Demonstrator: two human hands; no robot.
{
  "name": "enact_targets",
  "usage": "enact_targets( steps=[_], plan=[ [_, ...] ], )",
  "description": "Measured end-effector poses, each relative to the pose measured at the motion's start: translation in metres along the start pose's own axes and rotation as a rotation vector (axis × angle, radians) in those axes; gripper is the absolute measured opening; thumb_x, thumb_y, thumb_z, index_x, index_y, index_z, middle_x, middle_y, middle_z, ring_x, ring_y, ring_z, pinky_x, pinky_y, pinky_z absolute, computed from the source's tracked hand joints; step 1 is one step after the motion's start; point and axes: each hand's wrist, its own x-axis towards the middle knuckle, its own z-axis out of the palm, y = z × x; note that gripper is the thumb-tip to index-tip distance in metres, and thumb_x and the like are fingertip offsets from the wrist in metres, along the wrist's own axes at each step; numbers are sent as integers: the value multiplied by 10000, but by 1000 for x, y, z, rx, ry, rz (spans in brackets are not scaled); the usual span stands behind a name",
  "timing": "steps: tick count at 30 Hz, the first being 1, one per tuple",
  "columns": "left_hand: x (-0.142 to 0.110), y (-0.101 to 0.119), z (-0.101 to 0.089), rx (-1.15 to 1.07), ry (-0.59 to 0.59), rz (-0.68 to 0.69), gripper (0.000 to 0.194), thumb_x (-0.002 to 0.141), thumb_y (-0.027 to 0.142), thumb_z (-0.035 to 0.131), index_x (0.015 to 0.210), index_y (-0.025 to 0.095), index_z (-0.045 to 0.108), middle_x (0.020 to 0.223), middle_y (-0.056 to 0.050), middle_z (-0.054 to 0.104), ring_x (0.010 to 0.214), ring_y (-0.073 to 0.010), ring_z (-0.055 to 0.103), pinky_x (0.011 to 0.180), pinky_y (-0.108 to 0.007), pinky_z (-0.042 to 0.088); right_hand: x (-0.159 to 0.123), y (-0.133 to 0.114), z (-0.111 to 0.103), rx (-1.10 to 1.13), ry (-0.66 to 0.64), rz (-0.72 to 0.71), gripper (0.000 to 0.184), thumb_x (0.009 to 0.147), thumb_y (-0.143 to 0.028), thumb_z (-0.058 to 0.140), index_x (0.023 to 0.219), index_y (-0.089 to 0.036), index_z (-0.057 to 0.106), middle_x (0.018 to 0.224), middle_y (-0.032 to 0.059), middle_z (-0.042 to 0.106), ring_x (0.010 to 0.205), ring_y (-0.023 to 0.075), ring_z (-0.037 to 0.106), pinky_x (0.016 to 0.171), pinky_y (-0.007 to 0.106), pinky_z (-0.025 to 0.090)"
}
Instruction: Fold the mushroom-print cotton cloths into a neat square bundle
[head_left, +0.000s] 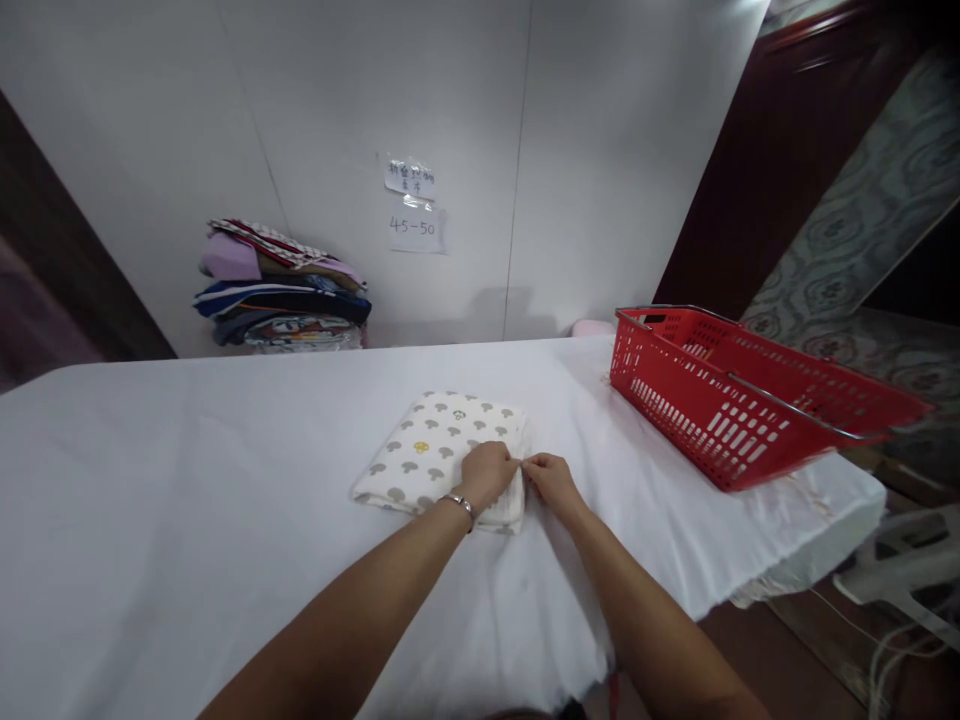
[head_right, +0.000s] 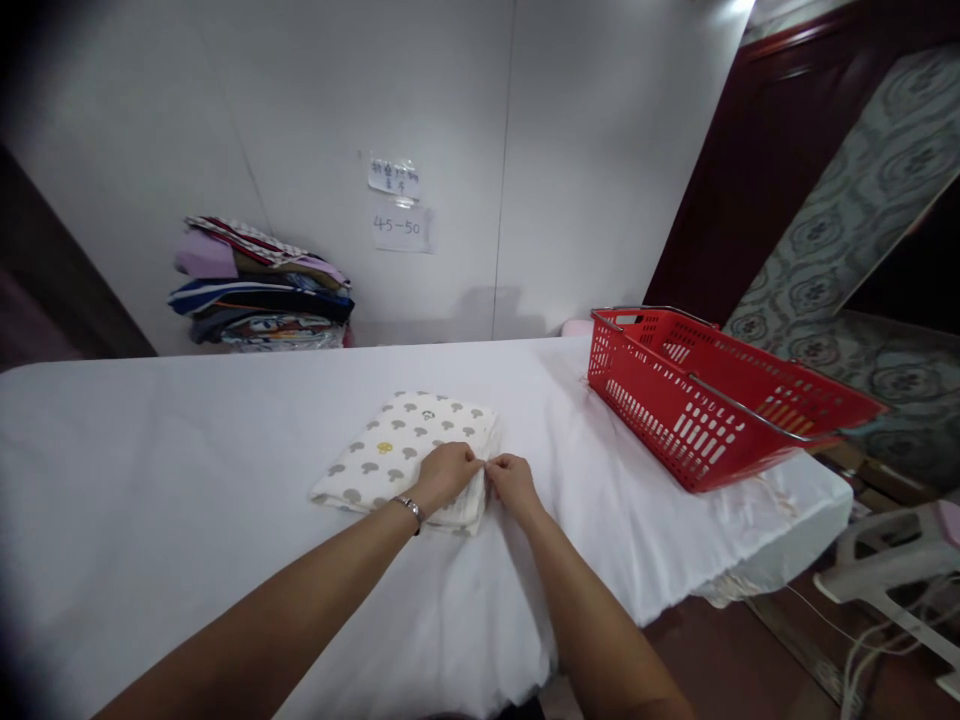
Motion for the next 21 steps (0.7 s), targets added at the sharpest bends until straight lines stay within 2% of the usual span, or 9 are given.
enact_targets(
  steps=[9, 15, 21],
  plan=[
    [11, 7, -6, -5, -94, -77, 151, 675, 169, 533, 704, 144, 679, 699, -79, 663, 699, -174, 609, 579, -227, 384, -2, 5, 0, 27, -31, -10, 109, 684, -249, 520, 628, -166, 564, 423, -63, 466, 339, 74, 374, 366, 211, 260],
    [13, 5, -9, -94, -133, -77, 152, 668, 173, 496, 592, 145, 624, 562, -19, 576, 545, -123, 509, 476, -227, 302, 1, 7, -1, 151, -79, 32, 127, 673, -268, 538, 612, -160, 565, 455, -52, 491, 340, 63, 341, 366, 220, 230],
    [13, 10, -6, -135, -144, -102, 143, 670, 202, 524, 562, 145, 597, 519, -13, 553, 511, -115, 491, 463, -223, 286, 1, 7, -4, 239, -135, 70, 153, 663, -303, 570, 619, -156, 565, 501, -40, 523, 361, 54, 354, 373, 212, 216]
  ],
)
